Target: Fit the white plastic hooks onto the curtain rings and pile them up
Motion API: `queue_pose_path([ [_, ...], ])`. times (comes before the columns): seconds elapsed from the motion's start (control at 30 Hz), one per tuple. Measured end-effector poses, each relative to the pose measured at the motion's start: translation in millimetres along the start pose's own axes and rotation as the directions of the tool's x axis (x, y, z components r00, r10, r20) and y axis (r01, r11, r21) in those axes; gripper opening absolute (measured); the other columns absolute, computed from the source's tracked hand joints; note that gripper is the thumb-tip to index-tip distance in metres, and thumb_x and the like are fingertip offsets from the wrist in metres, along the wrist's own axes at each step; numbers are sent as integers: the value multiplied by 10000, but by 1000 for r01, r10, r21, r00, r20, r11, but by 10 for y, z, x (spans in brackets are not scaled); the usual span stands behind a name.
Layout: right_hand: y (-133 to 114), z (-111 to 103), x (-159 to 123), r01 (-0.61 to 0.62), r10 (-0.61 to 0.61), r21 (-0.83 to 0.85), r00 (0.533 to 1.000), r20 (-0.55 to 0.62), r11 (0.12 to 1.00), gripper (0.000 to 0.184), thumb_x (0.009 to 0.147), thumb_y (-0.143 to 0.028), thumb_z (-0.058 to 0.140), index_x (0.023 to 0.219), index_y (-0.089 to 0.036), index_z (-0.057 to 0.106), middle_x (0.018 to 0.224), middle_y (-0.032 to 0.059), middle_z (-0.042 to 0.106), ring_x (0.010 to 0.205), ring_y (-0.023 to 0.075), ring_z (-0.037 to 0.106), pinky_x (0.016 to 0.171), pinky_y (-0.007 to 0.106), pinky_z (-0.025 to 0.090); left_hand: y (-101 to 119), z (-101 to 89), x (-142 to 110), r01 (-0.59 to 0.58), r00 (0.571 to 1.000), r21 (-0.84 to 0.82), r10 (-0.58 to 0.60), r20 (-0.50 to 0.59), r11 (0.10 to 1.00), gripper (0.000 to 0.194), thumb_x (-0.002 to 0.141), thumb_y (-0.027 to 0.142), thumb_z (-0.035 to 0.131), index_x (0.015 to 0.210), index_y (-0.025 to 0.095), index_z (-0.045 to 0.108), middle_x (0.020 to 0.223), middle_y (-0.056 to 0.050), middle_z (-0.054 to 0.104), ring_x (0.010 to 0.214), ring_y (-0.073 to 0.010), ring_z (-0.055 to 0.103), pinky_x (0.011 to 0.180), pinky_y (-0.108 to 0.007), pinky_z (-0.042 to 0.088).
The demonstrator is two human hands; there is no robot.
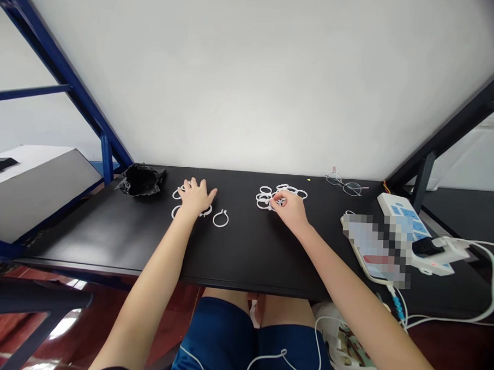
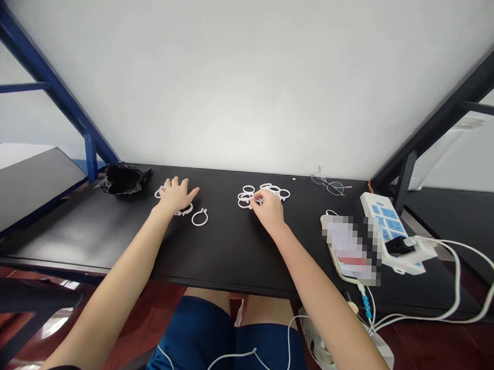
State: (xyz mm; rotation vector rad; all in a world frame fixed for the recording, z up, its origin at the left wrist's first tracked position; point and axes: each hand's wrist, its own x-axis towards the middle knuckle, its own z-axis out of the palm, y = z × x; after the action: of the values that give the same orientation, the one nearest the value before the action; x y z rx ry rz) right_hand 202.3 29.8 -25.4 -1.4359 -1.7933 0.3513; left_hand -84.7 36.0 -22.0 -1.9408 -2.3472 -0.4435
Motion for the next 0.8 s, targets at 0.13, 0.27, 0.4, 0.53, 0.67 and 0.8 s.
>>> queue_pose_path([
  [0.13,3,0,0,-11,11,-6,1000,1,1000,64,733,-275,623,742,-216,646,842,8,696,607,144,539,595,292,416,-77,-60,63,130,976,39,-135,170,991,651,897,591,301,1318,136,497,1450,-260,370,1317,-480,312,948,-660,316],
  [0.27,-15,-11,-2,-12,12,2,1000,0,1000,108,757,-305,605,734,-211,652,827,13,695,577,136,522,576,291,403,-64,-105,85,152,945,50,-160,285,987,703,890,621,249,1354,139,467,1458,-233,376,1346,-460,278,983,-631,312],
  [0.4,-35,-22,-2,-15,16,12,1000,-4,1000,123,767,-314,596,736,-212,657,839,17,700,569,134,520,589,295,411,-62,-103,86,41,960,-4,-38,277,999,679,896,593,284,1347,121,471,1397,-233,448,1297,-431,370,984,-560,355],
  [0.53,-42,-21,-4,-8,9,24,1000,-9,1000,124,771,-314,593,726,-212,647,821,13,698,554,132,508,586,294,410,8,-84,55,-201,952,-156,231,201,967,566,893,491,394,1287,105,519,1242,-201,577,1170,-333,524,963,-426,415],
  [0.67,-42,-15,-8,4,-3,42,1000,-25,999,133,777,-319,588,736,-210,653,813,20,694,536,131,497,571,295,406,141,-115,-3,-383,861,-443,487,148,811,425,872,450,462,1151,161,602,1038,-101,675,937,-221,632,834,-304,474],
  [0.8,-49,-16,-9,8,-7,39,1000,-28,999,135,777,-317,591,721,-207,646,789,21,688,548,135,510,578,294,403,196,-180,-43,-371,818,-538,541,197,757,341,861,446,474,1000,190,651,780,-26,689,717,-176,624,684,-267,460],
])
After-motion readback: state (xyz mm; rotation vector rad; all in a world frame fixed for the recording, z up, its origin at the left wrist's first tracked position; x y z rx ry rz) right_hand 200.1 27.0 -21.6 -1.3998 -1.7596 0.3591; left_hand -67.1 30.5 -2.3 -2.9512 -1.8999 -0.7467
